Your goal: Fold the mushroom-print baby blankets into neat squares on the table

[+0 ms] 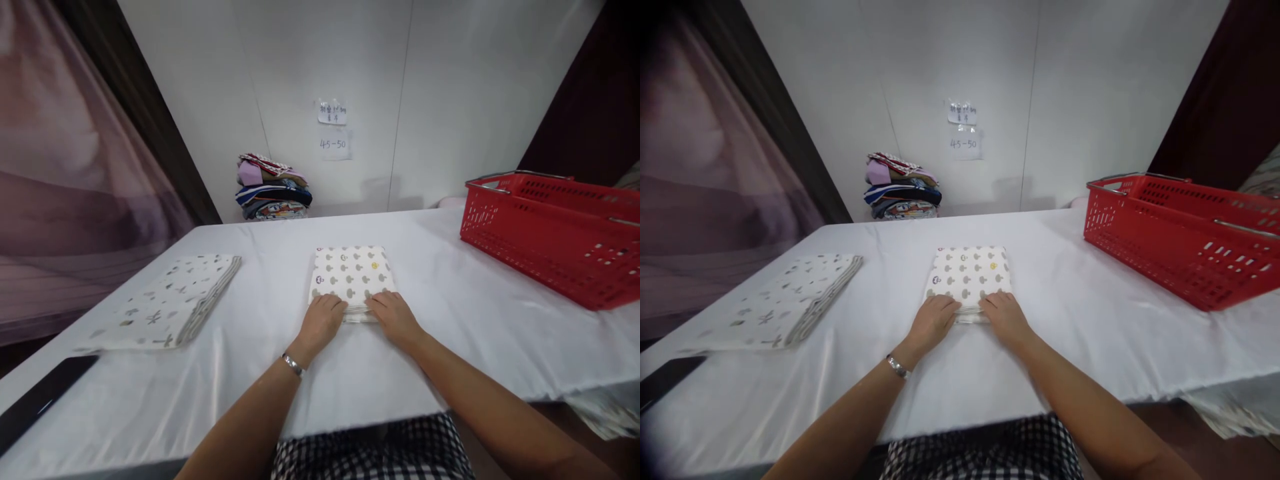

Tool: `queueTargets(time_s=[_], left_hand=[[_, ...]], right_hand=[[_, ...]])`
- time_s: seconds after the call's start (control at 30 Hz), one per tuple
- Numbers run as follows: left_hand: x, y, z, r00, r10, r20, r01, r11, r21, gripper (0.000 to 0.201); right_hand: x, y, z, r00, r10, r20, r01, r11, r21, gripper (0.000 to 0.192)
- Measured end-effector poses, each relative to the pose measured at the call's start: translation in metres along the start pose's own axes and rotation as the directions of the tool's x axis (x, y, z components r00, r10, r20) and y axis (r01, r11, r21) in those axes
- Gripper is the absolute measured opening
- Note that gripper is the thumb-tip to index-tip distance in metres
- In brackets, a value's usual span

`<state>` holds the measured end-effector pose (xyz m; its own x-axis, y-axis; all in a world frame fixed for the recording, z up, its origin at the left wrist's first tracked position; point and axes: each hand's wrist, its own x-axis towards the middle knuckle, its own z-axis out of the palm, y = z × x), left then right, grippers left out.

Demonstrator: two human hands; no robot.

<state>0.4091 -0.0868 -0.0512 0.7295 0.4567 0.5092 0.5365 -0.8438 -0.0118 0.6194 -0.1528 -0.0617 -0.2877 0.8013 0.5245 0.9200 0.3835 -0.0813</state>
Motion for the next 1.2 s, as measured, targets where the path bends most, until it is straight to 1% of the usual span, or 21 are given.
queueTargets(time_s=[0.13, 0.23, 0.33, 0.4, 0.47, 0.57, 0.63, 0.73, 0.83, 0.9, 0.97, 1.07, 1.13, 1.2], left_hand=[[-0.001, -0.001, 0.003, 0.999, -0.028, 0.038, 0.03, 0.998, -0.046, 0.018], [-0.001, -0.002, 0.005, 0.999, -0.029, 0.038, 0.032, 0.996, -0.08, 0.019], [-0.003, -0.004, 0.005, 0.999, -0.038, 0.025, 0.041, 0.992, -0.117, 0.021], [-0.003, -0.004, 0.003, 0.999, -0.047, 0.027, 0.05, 0.987, -0.156, 0.022], [0.0, -0.003, -0.002, 0.997, -0.069, 0.04, 0.076, 0.976, -0.206, 0.019], [0.01, 0.001, -0.01, 0.992, -0.116, 0.048, 0.125, 0.952, -0.279, 0.009], [0.018, 0.005, -0.012, 0.993, -0.115, 0.032, 0.119, 0.948, -0.296, 0.012], [0.023, 0.014, -0.006, 0.998, -0.049, 0.05, 0.06, 0.968, -0.243, 0.028], [0.016, 0.02, 0.009, 0.992, 0.008, 0.125, 0.015, 0.984, -0.179, 0.05], [0.008, 0.022, 0.018, 0.987, 0.022, 0.157, 0.002, 0.989, -0.15, 0.056], [0.003, 0.022, 0.025, 0.986, 0.029, 0.167, -0.009, 0.992, -0.122, 0.054], [0.0, 0.021, 0.029, 0.987, 0.041, 0.154, -0.028, 0.996, -0.088, 0.048], [0.0, 0.02, 0.029, 0.989, 0.051, 0.142, -0.041, 0.997, -0.072, 0.046], [0.001, 0.019, 0.029, 0.988, 0.071, 0.141, -0.064, 0.997, -0.051, 0.044]], right_hand=[[0.0, 0.0, 0.002, 1.0, -0.009, 0.003, 0.009, 1.0, 0.014, 0.018], [-0.001, 0.0, 0.001, 1.0, -0.01, -0.016, 0.01, 1.0, 0.023, 0.019], [-0.001, -0.002, 0.001, 1.0, 0.002, -0.011, -0.001, 1.0, 0.019, 0.018], [-0.001, -0.003, 0.002, 1.0, 0.012, -0.002, -0.012, 1.0, 0.008, 0.018], [0.0, -0.004, 0.003, 1.0, 0.018, -0.005, -0.018, 1.0, -0.01, 0.019], [0.0, -0.005, 0.005, 1.0, 0.008, -0.01, -0.009, 1.0, -0.019, 0.021], [0.0, -0.005, 0.004, 1.0, 0.001, -0.009, -0.001, 1.0, -0.012, 0.022], [0.0, -0.005, 0.003, 1.0, 0.0, -0.002, 0.0, 1.0, -0.002, 0.022], [-0.002, -0.005, 0.003, 1.0, 0.004, -0.003, -0.004, 1.0, 0.018, 0.023], [-0.003, -0.005, 0.004, 1.0, 0.006, -0.011, -0.005, 0.999, 0.034, 0.024], [-0.005, -0.007, 0.005, 1.0, 0.012, -0.016, -0.011, 0.999, 0.05, 0.025], [-0.009, -0.008, 0.002, 0.999, 0.042, 0.002, -0.042, 0.995, 0.094, 0.026], [-0.008, -0.006, -0.003, 0.996, 0.077, 0.042, -0.083, 0.982, 0.169, 0.026], [0.001, 0.001, -0.011, 0.991, 0.109, 0.081, -0.127, 0.956, 0.266, 0.026]])
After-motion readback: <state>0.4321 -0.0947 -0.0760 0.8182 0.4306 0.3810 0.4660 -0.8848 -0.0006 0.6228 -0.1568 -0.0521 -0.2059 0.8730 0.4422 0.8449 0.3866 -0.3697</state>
